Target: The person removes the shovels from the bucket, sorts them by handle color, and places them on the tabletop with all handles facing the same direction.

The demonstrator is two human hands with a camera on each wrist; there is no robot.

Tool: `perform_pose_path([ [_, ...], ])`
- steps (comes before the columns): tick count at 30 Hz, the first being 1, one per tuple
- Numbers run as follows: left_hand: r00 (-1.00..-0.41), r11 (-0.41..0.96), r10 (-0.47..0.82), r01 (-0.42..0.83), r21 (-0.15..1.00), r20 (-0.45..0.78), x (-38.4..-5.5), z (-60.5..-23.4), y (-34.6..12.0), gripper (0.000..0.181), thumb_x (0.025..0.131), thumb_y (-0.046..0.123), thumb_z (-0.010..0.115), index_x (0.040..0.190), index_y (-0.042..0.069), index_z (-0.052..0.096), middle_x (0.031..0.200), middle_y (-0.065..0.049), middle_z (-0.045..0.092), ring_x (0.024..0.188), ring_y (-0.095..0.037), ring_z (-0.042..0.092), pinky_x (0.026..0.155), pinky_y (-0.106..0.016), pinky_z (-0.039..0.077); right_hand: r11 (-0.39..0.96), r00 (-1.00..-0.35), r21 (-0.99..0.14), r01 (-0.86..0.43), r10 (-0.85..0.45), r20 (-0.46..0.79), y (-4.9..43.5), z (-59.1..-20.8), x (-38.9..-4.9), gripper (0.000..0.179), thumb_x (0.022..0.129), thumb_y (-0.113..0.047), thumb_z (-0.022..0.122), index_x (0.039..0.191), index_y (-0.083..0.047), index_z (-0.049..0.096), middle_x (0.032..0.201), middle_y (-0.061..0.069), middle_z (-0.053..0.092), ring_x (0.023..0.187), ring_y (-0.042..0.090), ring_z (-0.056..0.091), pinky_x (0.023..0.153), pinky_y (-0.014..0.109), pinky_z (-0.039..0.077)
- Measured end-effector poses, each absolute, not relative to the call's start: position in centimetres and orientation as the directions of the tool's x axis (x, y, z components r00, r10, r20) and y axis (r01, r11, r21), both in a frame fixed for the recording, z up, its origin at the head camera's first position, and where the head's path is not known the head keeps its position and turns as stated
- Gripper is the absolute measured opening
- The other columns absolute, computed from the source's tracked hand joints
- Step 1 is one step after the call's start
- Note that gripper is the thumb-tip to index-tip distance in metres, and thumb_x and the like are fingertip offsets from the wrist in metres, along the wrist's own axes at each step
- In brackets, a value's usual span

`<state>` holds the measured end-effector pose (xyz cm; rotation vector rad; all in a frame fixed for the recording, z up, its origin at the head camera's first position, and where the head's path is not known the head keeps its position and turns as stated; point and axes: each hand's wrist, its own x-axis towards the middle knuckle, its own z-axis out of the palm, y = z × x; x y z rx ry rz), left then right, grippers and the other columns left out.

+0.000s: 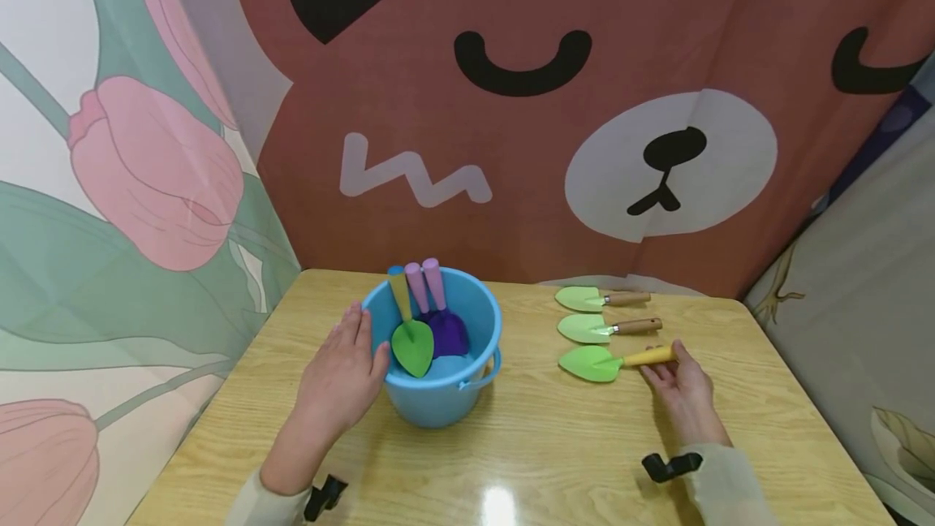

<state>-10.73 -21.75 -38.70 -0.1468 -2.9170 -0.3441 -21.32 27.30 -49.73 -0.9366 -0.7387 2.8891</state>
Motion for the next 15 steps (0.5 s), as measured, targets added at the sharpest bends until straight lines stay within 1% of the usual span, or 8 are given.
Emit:
perform_pose_path([
  [6,-0.974,0.970,0.075,0.121,0.213,0.213,-10.77,-38.79,-21.76,0.070,0.108,0.040,0.036,0.153,-0.012,0.030,0.163,-0.028,0.023,0.152,-0.042,0.022,0.122,-0.054,0.023,-0.858,-0.820,-0.496,0.131,0.188,-0.541,27.16,-49.90,-21.35,0.063,0.102,-0.030,0.056,0.159,-0.030,0.031,0.149,0.000,0.047,0.149,0.016,0.031,0.122,0.040,0.023],
  [15,-0.976,0.969,0.069,0.114,0.220,0.205,-10.71,-38.76,-21.72,0.070,0.108,0.041,0.036,0.153,-0.012,0.029,0.164,-0.028,0.022,0.152,-0.042,0.021,0.122,-0.055,0.024,-0.806,-0.824,-0.580,0.122,0.244,-0.511,26.94,-49.86,-21.45,0.063,0.104,-0.028,0.052,0.161,-0.024,0.026,0.159,0.002,0.032,0.150,0.018,0.030,0.122,0.037,0.025],
])
